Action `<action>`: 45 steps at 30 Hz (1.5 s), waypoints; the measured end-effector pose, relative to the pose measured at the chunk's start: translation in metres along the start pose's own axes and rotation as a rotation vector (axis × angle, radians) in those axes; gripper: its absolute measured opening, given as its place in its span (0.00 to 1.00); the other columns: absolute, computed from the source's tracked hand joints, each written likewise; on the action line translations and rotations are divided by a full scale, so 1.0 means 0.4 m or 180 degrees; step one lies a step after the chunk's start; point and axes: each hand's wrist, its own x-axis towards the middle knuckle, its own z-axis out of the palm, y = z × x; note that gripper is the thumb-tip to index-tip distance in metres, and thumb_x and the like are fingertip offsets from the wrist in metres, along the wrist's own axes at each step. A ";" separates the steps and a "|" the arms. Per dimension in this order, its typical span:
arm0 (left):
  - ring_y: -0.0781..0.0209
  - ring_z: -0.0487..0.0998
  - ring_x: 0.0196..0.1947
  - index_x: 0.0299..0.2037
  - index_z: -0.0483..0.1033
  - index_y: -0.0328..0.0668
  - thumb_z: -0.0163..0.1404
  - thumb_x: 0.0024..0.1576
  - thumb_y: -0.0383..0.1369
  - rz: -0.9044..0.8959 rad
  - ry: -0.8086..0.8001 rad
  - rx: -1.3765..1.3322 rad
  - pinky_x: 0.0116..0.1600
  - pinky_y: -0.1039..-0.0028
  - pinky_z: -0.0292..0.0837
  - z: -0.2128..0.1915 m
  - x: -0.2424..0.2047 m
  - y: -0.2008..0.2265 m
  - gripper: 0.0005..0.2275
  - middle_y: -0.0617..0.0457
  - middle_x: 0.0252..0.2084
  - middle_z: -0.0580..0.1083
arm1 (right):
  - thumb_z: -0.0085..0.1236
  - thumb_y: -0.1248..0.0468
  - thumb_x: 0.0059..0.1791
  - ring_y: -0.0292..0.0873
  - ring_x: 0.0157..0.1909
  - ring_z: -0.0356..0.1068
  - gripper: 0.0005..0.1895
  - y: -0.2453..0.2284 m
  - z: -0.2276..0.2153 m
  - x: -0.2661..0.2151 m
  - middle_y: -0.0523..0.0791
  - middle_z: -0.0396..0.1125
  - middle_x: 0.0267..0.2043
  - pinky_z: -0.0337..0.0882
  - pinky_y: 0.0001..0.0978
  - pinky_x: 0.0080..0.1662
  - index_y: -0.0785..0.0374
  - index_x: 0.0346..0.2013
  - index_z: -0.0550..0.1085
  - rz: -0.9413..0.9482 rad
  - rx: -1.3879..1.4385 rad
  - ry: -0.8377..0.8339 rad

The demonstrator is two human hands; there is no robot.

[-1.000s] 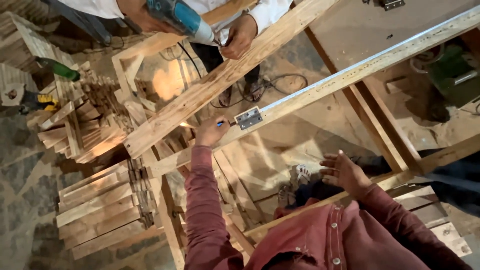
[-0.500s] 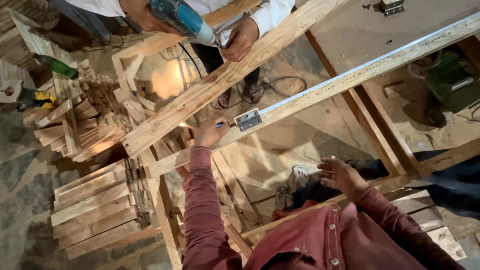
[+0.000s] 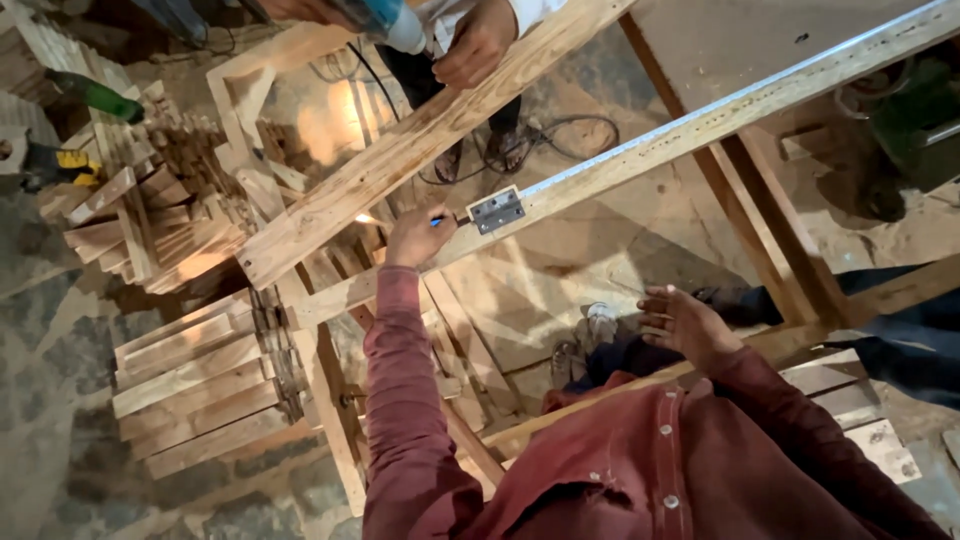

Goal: The recorder is measuring wooden planks with a tape measure and using a power drill to assemble wooden frames.

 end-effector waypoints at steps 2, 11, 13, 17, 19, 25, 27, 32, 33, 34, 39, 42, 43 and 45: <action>0.39 0.80 0.37 0.36 0.82 0.48 0.53 0.54 0.40 0.0072 -0.0012 -0.0085 0.42 0.54 0.75 -0.002 0.001 0.001 0.09 0.41 0.35 0.79 | 0.48 0.47 0.55 0.46 0.54 0.69 0.23 -0.007 0.021 -0.015 0.45 0.70 0.55 0.69 0.45 0.54 0.57 0.58 0.71 -0.0034 -0.0020 0.0022; 0.40 0.81 0.39 0.37 0.82 0.47 0.53 0.53 0.40 -0.0095 -0.0025 -0.0125 0.43 0.56 0.75 -0.018 -0.006 0.030 0.10 0.42 0.37 0.79 | 0.48 0.48 0.54 0.48 0.56 0.68 0.24 0.021 -0.024 0.008 0.46 0.68 0.57 0.68 0.48 0.56 0.57 0.59 0.69 -0.0103 -0.0031 0.0066; 0.40 0.80 0.39 0.38 0.81 0.46 0.53 0.54 0.40 -0.0176 -0.0118 -0.0132 0.43 0.56 0.75 -0.024 -0.006 0.037 0.10 0.41 0.37 0.79 | 0.48 0.48 0.54 0.48 0.56 0.69 0.25 0.009 0.005 -0.010 0.47 0.68 0.57 0.67 0.47 0.56 0.58 0.61 0.68 -0.0102 -0.0129 0.0074; 0.42 0.81 0.39 0.37 0.81 0.44 0.53 0.51 0.40 -0.0508 -0.0341 -0.0431 0.43 0.58 0.75 -0.076 -0.009 0.109 0.11 0.43 0.37 0.80 | 0.46 0.47 0.55 0.46 0.58 0.67 0.28 -0.002 0.034 -0.030 0.47 0.67 0.59 0.67 0.47 0.57 0.61 0.65 0.67 -0.0145 -0.0392 0.0142; 0.42 0.81 0.40 0.38 0.81 0.45 0.52 0.52 0.39 -0.0463 -0.0390 -0.0382 0.44 0.58 0.75 -0.073 -0.012 0.100 0.10 0.43 0.38 0.80 | 0.46 0.47 0.55 0.46 0.59 0.66 0.28 0.003 0.025 -0.030 0.47 0.67 0.59 0.66 0.47 0.57 0.60 0.65 0.67 -0.0097 -0.0296 0.0077; 0.42 0.80 0.43 0.39 0.82 0.48 0.50 0.53 0.40 -0.0693 -0.0353 -0.0135 0.47 0.56 0.74 -0.062 -0.014 0.090 0.11 0.43 0.39 0.79 | 0.43 0.46 0.55 0.47 0.60 0.66 0.28 0.018 0.002 0.001 0.45 0.67 0.61 0.66 0.47 0.57 0.58 0.64 0.67 0.0161 -0.0290 0.0299; 0.41 0.80 0.44 0.39 0.82 0.48 0.50 0.54 0.40 -0.0743 -0.0369 -0.0075 0.47 0.55 0.73 -0.064 -0.015 0.092 0.11 0.42 0.40 0.79 | 0.42 0.46 0.55 0.47 0.60 0.66 0.28 0.018 0.003 0.006 0.44 0.67 0.61 0.66 0.46 0.57 0.57 0.64 0.66 0.0280 -0.0373 0.0439; 0.39 0.80 0.42 0.40 0.81 0.43 0.53 0.52 0.42 -0.0083 0.0224 -0.0242 0.45 0.57 0.75 -0.020 -0.020 0.024 0.13 0.40 0.40 0.79 | 0.42 0.43 0.55 0.47 0.60 0.67 0.28 0.018 -0.001 0.004 0.46 0.67 0.60 0.66 0.44 0.55 0.55 0.64 0.66 0.0398 -0.0248 0.0272; 0.39 0.80 0.42 0.40 0.81 0.43 0.53 0.52 0.42 -0.0091 0.0228 -0.0245 0.45 0.57 0.75 -0.039 -0.019 0.051 0.13 0.40 0.40 0.79 | 0.42 0.43 0.55 0.47 0.60 0.67 0.28 0.019 -0.002 0.003 0.46 0.67 0.60 0.66 0.44 0.55 0.55 0.64 0.66 0.0404 -0.0256 0.0272; 0.40 0.81 0.42 0.39 0.81 0.44 0.52 0.53 0.42 -0.0355 -0.0052 -0.0269 0.46 0.57 0.75 -0.058 -0.017 0.078 0.13 0.41 0.39 0.79 | 0.43 0.44 0.55 0.47 0.60 0.67 0.29 0.019 -0.002 0.002 0.46 0.67 0.61 0.66 0.44 0.55 0.56 0.64 0.66 0.0372 -0.0296 0.0256; 0.41 0.81 0.44 0.40 0.82 0.43 0.50 0.53 0.43 -0.0700 -0.0365 -0.0247 0.48 0.57 0.76 -0.052 -0.015 0.071 0.14 0.40 0.40 0.80 | 0.45 0.45 0.54 0.48 0.60 0.67 0.29 0.011 0.004 -0.002 0.46 0.66 0.62 0.66 0.43 0.56 0.57 0.64 0.66 0.0384 -0.0325 0.0173; 0.38 0.79 0.44 0.43 0.81 0.40 0.55 0.50 0.44 -0.0515 0.0015 -0.0093 0.47 0.56 0.74 -0.020 -0.014 0.020 0.18 0.36 0.43 0.79 | 0.45 0.44 0.53 0.47 0.61 0.66 0.29 -0.002 0.028 -0.010 0.45 0.66 0.62 0.66 0.43 0.56 0.55 0.64 0.66 0.0473 -0.0397 0.0359; 0.38 0.79 0.45 0.43 0.82 0.40 0.54 0.51 0.44 -0.0607 -0.0241 0.0034 0.48 0.55 0.74 -0.018 -0.011 0.010 0.17 0.36 0.42 0.79 | 0.45 0.44 0.53 0.47 0.60 0.66 0.29 -0.002 0.028 -0.009 0.45 0.66 0.62 0.66 0.43 0.56 0.55 0.64 0.66 0.0480 -0.0404 0.0347; 0.39 0.80 0.46 0.43 0.82 0.41 0.54 0.52 0.43 -0.0691 -0.0495 0.0160 0.49 0.55 0.74 0.002 -0.010 -0.026 0.16 0.36 0.41 0.79 | 0.45 0.44 0.52 0.47 0.60 0.66 0.30 -0.007 0.039 -0.013 0.45 0.66 0.62 0.66 0.43 0.56 0.54 0.64 0.66 0.0480 -0.0413 0.0337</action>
